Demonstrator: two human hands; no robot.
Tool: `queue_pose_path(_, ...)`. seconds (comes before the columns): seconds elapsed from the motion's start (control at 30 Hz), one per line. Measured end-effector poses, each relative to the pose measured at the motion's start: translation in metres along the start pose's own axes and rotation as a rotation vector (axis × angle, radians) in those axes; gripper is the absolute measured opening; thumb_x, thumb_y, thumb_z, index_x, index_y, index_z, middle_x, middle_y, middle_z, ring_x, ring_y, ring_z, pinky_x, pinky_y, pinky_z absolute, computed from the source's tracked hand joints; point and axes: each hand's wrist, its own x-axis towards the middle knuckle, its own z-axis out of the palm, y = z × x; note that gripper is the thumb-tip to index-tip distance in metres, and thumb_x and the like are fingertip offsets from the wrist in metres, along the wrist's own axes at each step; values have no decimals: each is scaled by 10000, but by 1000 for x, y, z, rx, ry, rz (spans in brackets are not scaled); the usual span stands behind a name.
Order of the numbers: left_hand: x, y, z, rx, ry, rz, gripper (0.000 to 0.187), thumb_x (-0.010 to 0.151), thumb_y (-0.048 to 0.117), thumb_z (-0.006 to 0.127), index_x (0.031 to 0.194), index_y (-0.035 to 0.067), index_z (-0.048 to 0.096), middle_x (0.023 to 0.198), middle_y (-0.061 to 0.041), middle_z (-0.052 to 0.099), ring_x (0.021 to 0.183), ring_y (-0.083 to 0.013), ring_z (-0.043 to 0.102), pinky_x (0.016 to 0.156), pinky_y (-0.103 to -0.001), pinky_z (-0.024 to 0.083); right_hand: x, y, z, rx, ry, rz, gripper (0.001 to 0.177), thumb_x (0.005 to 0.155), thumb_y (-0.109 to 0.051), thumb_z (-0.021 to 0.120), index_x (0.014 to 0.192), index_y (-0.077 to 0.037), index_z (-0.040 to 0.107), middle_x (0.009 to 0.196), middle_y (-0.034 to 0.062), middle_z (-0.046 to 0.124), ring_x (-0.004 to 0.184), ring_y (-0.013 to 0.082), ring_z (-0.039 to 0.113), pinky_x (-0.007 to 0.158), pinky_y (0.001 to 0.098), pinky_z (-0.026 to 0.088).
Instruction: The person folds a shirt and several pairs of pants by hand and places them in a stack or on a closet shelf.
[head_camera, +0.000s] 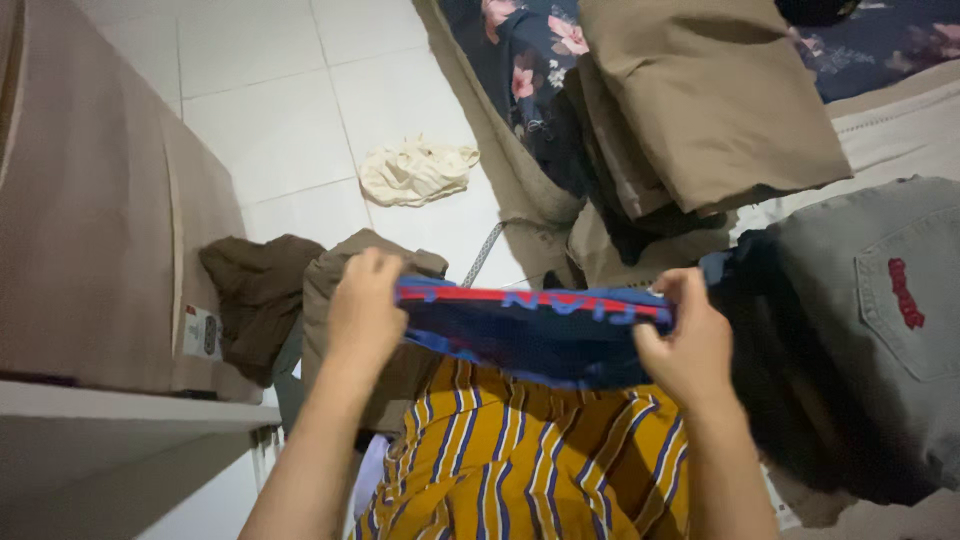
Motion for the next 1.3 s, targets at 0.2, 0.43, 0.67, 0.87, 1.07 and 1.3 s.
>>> queue_pose_path(0.2,12,-36,4,-281,-107,-336,265,745,-64,689,964,85,694,982,-100,686,851,-222,687,771,-352,562,14,41,-8,-377,-75,18,315,823,-38,645,1134,-56,595,1046,219,664,962,406,658,809,488,513)
queue_pose_path(0.43,34,-65,42,-1335,-138,-723,430,784,-119,414,1019,111,690,1018,17,713,782,-131,647,504,-270,436,37,96,7,-8,-184,498,291,857,34,580,1082,-85,722,1023,155,757,910,276,709,816,409,551)
queue_pose_path(0.67,28,-49,67,-1031,-27,-429,403,836,-122,470,1104,47,719,1076,-136,707,916,-186,666,820,-279,530,61,142,54,969,-84,665,334,925,42,431,1090,-108,681,997,109,674,823,220,677,703,347,573)
queue_pose_path(0.87,20,-37,22,-366,-163,-419,503,784,-99,594,1163,194,748,1163,-111,600,1087,-259,612,943,-358,510,38,88,20,22,-39,374,425,808,104,629,1186,-86,677,1060,132,712,940,246,676,818,375,543)
queue_pose_path(1.07,-17,-99,11,-669,-622,212,421,797,-63,533,1111,123,743,1126,-182,644,1029,-353,549,888,-459,445,-1,175,-8,295,-885,337,525,729,63,530,1138,-99,816,1164,58,736,951,228,737,825,343,612)
queue_pose_path(1.3,-81,-140,79,-1886,-898,-617,241,992,160,557,975,-26,710,912,-120,745,793,-204,676,744,-365,566,-73,279,17,1081,-960,533,619,726,-291,843,1222,27,655,1031,177,719,935,287,647,807,426,534)
